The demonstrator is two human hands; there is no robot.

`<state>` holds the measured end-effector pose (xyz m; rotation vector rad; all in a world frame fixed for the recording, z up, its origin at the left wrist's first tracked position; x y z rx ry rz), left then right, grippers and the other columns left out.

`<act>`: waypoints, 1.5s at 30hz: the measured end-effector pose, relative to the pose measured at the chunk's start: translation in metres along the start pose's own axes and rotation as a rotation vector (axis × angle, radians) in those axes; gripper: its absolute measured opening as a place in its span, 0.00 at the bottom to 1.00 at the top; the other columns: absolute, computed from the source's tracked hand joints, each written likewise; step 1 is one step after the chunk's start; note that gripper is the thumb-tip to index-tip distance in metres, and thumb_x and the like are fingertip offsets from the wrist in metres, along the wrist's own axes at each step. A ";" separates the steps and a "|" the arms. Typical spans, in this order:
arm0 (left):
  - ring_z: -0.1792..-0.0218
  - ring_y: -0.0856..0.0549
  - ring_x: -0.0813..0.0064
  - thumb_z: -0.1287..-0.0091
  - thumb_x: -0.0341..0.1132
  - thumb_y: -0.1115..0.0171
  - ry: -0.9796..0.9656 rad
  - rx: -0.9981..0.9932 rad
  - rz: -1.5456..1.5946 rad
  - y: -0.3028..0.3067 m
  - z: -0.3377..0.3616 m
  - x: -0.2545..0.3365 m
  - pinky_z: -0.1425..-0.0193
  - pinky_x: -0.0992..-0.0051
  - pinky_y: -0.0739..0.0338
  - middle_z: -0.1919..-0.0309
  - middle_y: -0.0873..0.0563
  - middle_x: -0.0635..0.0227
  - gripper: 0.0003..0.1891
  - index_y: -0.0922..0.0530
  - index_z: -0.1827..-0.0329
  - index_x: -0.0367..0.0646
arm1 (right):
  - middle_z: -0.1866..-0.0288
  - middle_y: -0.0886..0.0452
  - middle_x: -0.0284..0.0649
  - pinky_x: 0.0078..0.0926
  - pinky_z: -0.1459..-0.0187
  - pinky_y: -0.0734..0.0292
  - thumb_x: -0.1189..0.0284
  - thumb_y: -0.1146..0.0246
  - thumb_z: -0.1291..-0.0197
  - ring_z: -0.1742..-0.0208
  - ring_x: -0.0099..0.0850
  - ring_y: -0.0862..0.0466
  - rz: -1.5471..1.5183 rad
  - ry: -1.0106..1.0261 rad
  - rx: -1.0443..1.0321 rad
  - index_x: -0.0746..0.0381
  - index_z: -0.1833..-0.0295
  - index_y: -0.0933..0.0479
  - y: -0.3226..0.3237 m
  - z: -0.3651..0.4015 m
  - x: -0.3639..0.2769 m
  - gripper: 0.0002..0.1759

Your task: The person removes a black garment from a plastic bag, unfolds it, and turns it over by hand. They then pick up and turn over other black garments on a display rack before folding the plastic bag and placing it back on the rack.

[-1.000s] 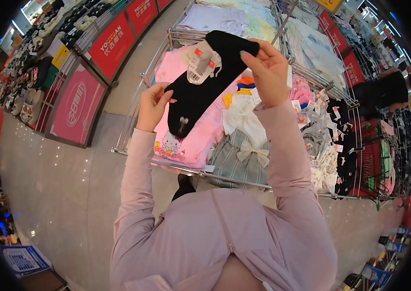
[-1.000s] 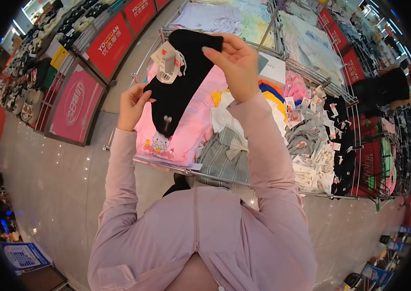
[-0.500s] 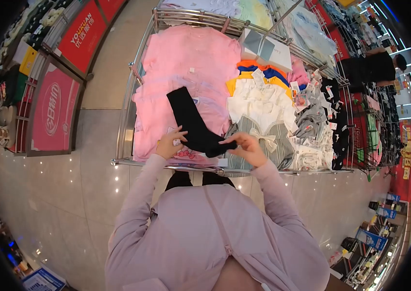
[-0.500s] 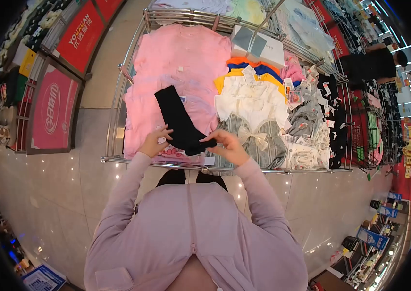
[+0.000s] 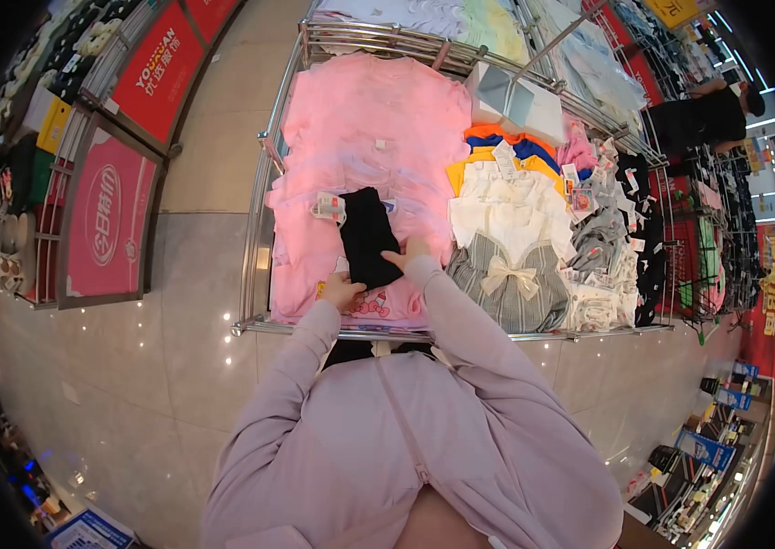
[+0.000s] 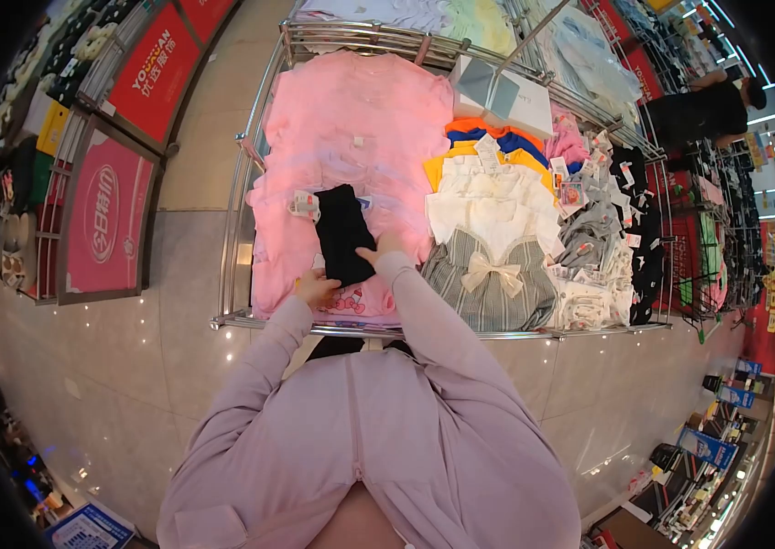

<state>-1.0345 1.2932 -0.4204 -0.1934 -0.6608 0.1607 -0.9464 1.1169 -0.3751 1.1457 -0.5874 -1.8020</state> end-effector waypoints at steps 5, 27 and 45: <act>0.69 0.22 0.65 0.48 0.38 0.30 0.274 0.158 0.095 -0.003 0.003 0.017 0.70 0.66 0.20 0.64 0.23 0.58 0.22 0.28 0.54 0.38 | 0.69 0.21 0.49 0.32 0.60 0.26 0.54 0.29 0.61 0.65 0.40 0.20 -0.048 0.040 -0.123 0.68 0.59 0.25 -0.025 -0.015 0.008 0.31; 0.56 0.20 0.74 0.39 0.28 0.44 -0.307 -0.420 0.158 -0.023 0.159 0.210 0.53 0.75 0.24 0.55 0.20 0.67 0.14 0.26 0.50 0.35 | 0.49 0.24 0.37 0.28 0.44 0.32 0.75 0.29 0.58 0.47 0.28 0.26 -0.860 0.800 -0.313 0.65 0.39 0.35 0.120 0.067 -0.089 0.37; 0.58 0.22 0.78 0.39 0.29 0.42 -0.929 -0.121 -0.187 -0.095 0.139 0.191 0.56 0.80 0.27 0.57 0.21 0.64 0.04 0.24 0.64 0.38 | 0.62 0.20 0.34 0.19 0.60 0.24 0.76 0.33 0.50 0.62 0.21 0.21 -1.438 0.339 0.152 0.65 0.55 0.27 0.177 0.135 -0.096 0.16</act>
Point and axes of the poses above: each hand's wrist, its own z-axis away from the middle knuckle, its own y-axis out of the back of the hand, x = y × z, the point moved 3 cm from there along -z, towards the middle knuckle
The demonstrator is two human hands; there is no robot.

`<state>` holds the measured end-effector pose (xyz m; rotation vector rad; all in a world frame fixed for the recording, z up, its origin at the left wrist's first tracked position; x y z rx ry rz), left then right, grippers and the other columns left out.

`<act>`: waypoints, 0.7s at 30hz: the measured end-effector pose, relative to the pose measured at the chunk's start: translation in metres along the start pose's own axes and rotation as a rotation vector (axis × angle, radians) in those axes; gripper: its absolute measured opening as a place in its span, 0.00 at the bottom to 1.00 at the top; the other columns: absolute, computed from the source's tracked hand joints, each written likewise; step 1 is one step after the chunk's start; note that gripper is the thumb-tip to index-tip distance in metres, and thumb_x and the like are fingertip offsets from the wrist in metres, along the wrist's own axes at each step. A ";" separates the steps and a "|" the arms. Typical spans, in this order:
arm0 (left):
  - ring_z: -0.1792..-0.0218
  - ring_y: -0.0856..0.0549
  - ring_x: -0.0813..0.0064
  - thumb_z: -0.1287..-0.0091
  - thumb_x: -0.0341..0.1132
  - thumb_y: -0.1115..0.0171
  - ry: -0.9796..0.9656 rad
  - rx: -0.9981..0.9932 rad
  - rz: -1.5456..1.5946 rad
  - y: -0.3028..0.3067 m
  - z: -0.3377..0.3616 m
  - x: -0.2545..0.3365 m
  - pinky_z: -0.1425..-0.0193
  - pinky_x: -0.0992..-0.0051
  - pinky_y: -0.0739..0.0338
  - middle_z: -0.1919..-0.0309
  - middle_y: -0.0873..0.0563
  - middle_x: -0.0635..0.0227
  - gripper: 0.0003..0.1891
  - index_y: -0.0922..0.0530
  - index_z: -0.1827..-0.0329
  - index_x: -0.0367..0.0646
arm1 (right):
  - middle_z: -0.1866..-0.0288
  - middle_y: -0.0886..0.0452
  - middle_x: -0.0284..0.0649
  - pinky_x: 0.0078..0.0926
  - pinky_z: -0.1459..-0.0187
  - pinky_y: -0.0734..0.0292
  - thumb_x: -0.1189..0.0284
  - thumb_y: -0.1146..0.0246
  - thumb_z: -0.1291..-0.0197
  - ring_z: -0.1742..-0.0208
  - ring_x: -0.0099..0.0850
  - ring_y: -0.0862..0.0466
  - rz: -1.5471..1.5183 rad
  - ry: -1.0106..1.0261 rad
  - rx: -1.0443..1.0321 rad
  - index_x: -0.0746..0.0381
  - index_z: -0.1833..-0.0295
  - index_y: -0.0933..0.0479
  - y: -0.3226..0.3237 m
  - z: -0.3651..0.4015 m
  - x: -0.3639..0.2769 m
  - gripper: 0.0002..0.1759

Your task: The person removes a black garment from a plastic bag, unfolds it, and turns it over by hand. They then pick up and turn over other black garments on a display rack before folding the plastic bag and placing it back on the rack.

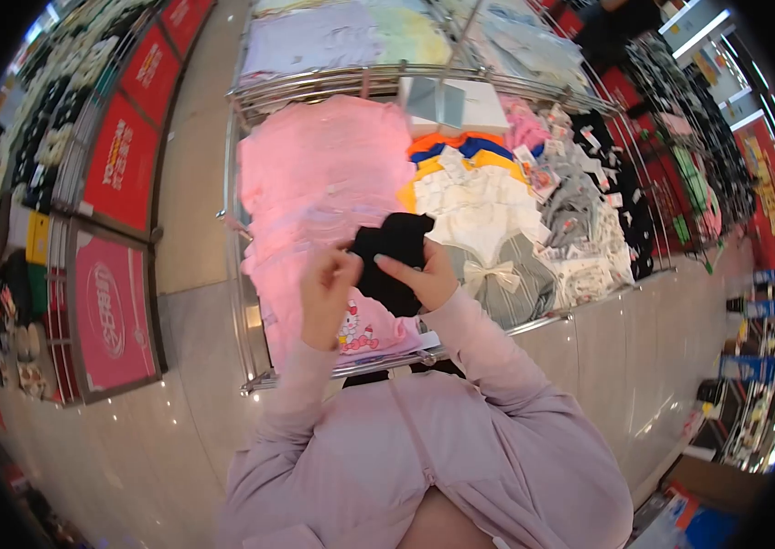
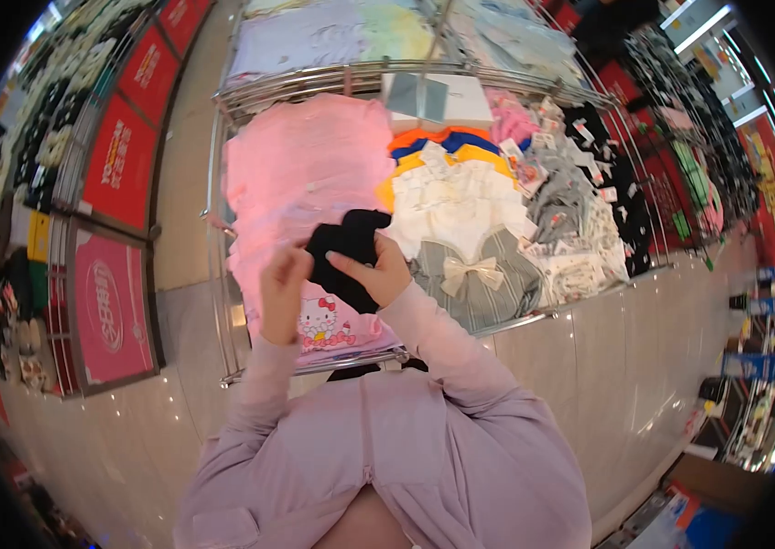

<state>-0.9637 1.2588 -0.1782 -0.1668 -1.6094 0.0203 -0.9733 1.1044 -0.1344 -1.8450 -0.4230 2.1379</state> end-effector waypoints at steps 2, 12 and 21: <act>0.57 0.21 0.75 0.41 0.31 0.38 0.006 0.034 0.106 -0.046 0.013 0.007 0.50 0.76 0.29 0.56 0.21 0.62 0.06 0.24 0.67 0.36 | 0.64 0.21 0.34 0.17 0.64 0.24 0.72 0.35 0.45 0.64 0.18 0.22 0.039 -0.062 0.103 0.64 0.57 0.28 0.030 0.012 -0.012 0.13; 0.69 0.21 0.85 0.45 0.28 0.35 0.285 -0.492 0.268 -0.235 0.020 0.027 0.61 0.84 0.27 0.71 0.17 0.74 0.07 0.20 0.64 0.37 | 0.59 0.24 0.32 0.16 0.56 0.28 0.69 0.45 0.36 0.59 0.18 0.24 -0.318 0.167 0.292 0.62 0.53 0.32 0.181 0.103 -0.082 0.10; 0.66 0.18 0.80 0.43 0.23 0.38 0.331 -0.702 0.368 -0.470 0.067 -0.001 0.62 0.83 0.23 0.68 0.17 0.67 0.14 0.27 0.54 0.38 | 0.61 0.26 0.32 0.17 0.57 0.30 0.75 0.41 0.40 0.60 0.17 0.27 0.000 0.503 0.557 0.65 0.53 0.34 0.382 0.216 -0.167 0.12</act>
Point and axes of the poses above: each hand's wrist, its own z-axis away from the middle knuckle, its own y-axis out of the back of the hand, x = y × z, the point moved 3 cm from there along -z, towards the middle knuckle
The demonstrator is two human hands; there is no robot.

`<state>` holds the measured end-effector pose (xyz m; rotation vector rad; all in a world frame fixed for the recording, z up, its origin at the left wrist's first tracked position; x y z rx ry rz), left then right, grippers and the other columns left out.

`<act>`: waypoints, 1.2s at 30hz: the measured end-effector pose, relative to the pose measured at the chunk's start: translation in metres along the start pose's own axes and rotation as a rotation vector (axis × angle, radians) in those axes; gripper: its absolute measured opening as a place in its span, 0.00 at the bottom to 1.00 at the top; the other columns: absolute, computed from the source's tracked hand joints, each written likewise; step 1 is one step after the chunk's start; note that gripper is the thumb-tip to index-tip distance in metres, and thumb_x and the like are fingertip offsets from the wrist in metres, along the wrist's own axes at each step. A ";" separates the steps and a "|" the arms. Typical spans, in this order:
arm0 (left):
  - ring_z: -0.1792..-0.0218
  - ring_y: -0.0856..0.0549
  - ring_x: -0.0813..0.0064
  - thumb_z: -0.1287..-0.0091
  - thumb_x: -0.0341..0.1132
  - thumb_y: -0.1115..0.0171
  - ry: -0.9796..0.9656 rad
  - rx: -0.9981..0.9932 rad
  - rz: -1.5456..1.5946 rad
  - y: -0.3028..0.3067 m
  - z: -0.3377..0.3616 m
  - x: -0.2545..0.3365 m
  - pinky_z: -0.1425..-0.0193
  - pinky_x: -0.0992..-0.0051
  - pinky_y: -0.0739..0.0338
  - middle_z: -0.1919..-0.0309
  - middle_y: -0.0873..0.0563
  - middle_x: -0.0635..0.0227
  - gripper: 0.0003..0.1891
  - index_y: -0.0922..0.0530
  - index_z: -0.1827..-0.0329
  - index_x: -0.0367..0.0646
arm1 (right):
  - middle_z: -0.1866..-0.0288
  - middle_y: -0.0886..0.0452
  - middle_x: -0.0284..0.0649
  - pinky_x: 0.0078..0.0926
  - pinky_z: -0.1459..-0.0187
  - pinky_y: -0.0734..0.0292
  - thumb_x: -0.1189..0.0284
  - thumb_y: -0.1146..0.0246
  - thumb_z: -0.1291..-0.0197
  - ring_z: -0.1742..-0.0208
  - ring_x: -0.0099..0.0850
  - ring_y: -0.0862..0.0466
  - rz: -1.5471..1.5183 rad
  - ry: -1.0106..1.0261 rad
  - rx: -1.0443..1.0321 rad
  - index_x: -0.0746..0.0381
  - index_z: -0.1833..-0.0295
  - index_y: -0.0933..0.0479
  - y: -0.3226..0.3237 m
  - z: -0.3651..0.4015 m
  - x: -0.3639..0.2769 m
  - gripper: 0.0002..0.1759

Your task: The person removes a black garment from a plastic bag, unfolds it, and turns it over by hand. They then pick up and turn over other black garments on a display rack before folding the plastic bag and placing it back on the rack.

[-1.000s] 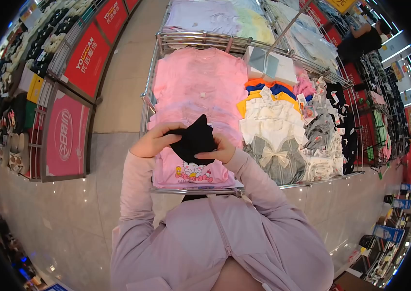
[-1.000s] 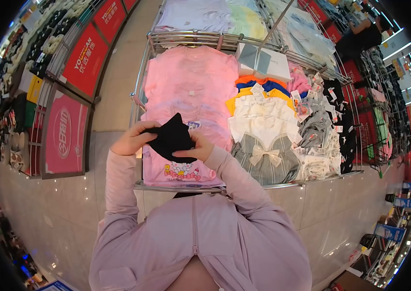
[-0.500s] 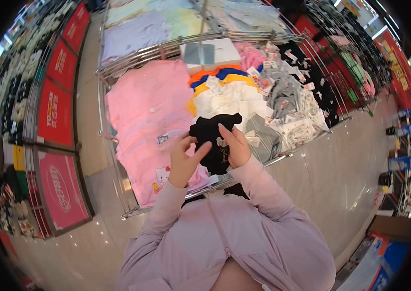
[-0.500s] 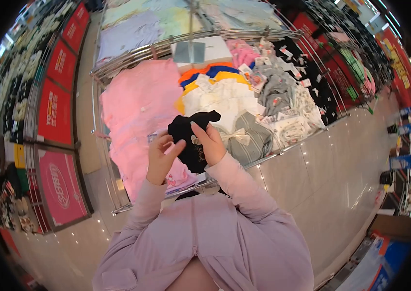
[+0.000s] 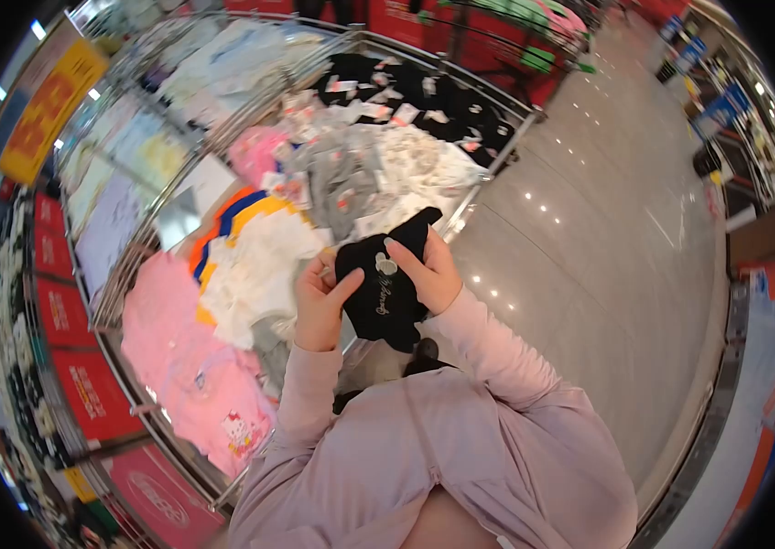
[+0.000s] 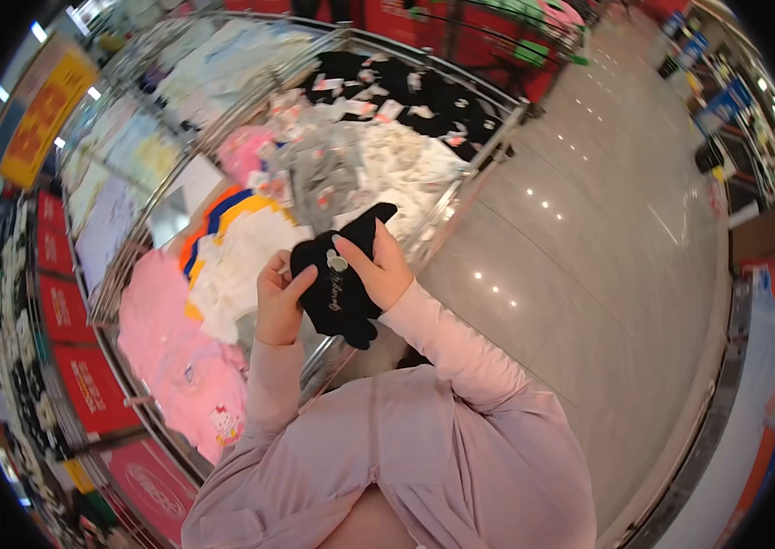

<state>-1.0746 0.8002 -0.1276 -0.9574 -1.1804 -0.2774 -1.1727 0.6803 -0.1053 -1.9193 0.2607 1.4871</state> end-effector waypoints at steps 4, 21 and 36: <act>0.58 0.19 0.76 0.44 0.21 0.37 0.242 -0.096 0.142 -0.088 -0.038 -0.039 0.54 0.79 0.24 0.57 0.20 0.65 0.23 0.32 0.45 0.38 | 0.57 0.26 0.34 0.18 0.51 0.32 0.77 0.42 0.40 0.54 0.19 0.27 0.047 0.047 -0.001 0.65 0.51 0.34 0.075 -0.012 -0.059 0.13; 0.69 0.19 0.85 0.39 0.29 0.38 0.242 -0.263 -0.087 -0.265 -0.148 -0.198 0.65 0.82 0.24 0.69 0.16 0.69 0.08 0.20 0.61 0.33 | 0.57 0.23 0.41 0.21 0.54 0.27 0.81 0.40 0.44 0.55 0.25 0.23 0.116 -0.085 0.288 0.60 0.35 0.48 0.327 -0.059 -0.091 0.34; 0.66 0.19 0.79 0.47 0.28 0.32 0.036 0.009 -0.386 -0.347 -0.342 -0.241 0.63 0.80 0.27 0.67 0.17 0.66 0.11 0.20 0.62 0.35 | 0.67 0.18 0.38 0.24 0.62 0.24 0.71 0.23 0.72 0.64 0.30 0.17 0.933 -0.329 -0.071 0.61 0.55 0.24 0.486 -0.246 -0.108 0.30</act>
Point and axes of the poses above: each hand's wrist, its own z-axis away from the middle knuckle, its own y-axis out of the back of the hand, x = y × z, the point moved 3 cm from there along -z, towards the middle knuckle
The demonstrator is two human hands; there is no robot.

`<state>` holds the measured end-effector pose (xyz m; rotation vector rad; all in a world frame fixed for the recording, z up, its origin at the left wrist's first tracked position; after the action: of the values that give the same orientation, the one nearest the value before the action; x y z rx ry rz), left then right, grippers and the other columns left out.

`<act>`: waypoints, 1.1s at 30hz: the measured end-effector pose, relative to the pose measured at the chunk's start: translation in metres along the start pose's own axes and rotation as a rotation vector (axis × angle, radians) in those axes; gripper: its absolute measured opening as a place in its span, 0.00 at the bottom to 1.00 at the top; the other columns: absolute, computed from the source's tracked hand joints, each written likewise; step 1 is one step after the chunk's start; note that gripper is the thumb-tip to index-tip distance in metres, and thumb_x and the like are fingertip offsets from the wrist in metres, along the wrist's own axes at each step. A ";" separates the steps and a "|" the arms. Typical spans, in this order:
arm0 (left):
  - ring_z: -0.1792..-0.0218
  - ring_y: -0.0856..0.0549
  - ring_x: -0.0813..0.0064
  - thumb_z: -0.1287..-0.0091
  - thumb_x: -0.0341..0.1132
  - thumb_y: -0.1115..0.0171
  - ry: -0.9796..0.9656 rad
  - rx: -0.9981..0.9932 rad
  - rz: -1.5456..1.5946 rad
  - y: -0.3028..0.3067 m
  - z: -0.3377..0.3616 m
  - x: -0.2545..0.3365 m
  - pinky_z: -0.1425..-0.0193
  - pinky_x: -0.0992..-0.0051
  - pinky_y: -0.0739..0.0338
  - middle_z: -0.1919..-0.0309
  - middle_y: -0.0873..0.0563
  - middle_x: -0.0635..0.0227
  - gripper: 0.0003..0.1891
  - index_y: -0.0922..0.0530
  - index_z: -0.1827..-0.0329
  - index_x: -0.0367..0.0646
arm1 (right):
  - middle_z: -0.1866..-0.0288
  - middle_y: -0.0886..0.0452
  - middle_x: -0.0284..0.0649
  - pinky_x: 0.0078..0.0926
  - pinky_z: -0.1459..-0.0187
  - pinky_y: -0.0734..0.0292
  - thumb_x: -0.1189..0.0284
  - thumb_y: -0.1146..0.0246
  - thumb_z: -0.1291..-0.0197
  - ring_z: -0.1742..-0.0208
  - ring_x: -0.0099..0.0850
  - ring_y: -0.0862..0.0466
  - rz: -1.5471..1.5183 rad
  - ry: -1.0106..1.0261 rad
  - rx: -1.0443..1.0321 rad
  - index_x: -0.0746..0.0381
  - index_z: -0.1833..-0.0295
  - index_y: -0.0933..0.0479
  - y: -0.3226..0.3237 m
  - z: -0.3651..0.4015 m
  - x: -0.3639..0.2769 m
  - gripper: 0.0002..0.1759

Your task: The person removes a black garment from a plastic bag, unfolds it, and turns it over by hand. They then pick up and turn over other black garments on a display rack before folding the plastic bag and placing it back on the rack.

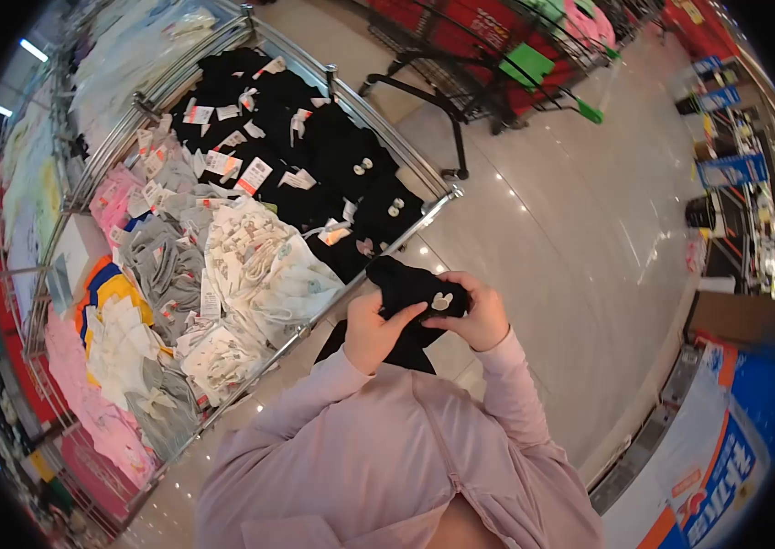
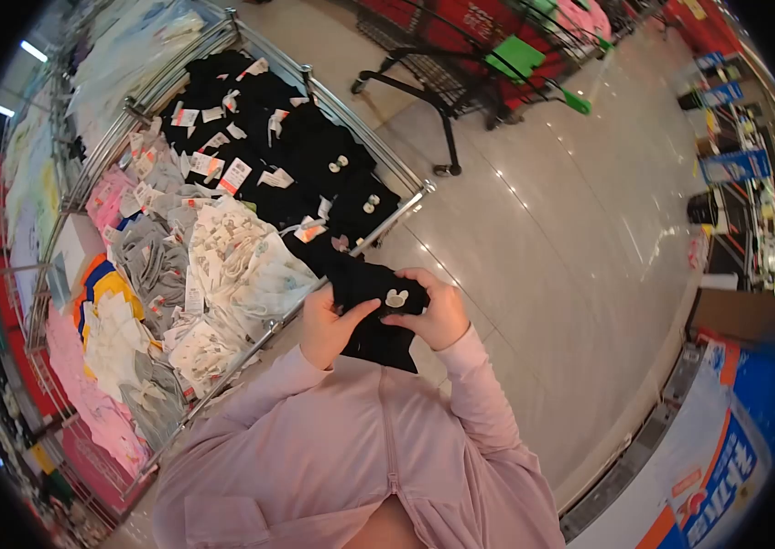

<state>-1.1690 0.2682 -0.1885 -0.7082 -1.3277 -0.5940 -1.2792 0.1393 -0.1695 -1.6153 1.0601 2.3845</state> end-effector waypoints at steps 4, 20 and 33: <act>0.51 0.23 0.67 0.53 0.28 0.29 -0.276 0.417 -0.338 0.026 -0.033 0.007 0.45 0.70 0.32 0.54 0.21 0.60 0.13 0.18 0.64 0.39 | 0.58 0.21 0.41 0.25 0.56 0.26 0.72 0.25 0.66 0.59 0.31 0.20 0.098 0.038 -0.206 0.63 0.65 0.22 -0.004 -0.078 -0.004 0.18; 0.59 0.20 0.81 0.47 0.22 0.34 0.074 0.665 0.278 0.102 -0.134 -0.084 0.53 0.80 0.25 0.59 0.18 0.69 0.20 0.27 0.51 0.37 | 0.56 0.21 0.36 0.23 0.50 0.27 0.76 0.31 0.53 0.56 0.23 0.22 -0.689 -0.086 -0.843 0.67 0.50 0.28 -0.126 -0.246 0.040 0.23; 0.56 0.19 0.60 0.53 0.26 0.30 0.302 0.451 -0.549 0.116 -0.101 -0.117 0.51 0.66 0.25 0.58 0.19 0.57 0.20 0.24 0.55 0.37 | 0.52 0.22 0.39 0.26 0.49 0.26 0.80 0.39 0.47 0.52 0.29 0.21 -0.915 -0.410 -0.690 0.65 0.46 0.30 -0.047 -0.259 0.070 0.20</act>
<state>-1.0350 0.2670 -0.3282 0.1248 -1.3056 -0.7653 -1.0851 0.0052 -0.3058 -1.1980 -0.5458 2.2612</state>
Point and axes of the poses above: each hand's wrist, its own z-axis away from the middle knuckle, its own y-axis out of the back of the hand, x = y × z, the point moved 3 cm from there along -z, towards the middle knuckle
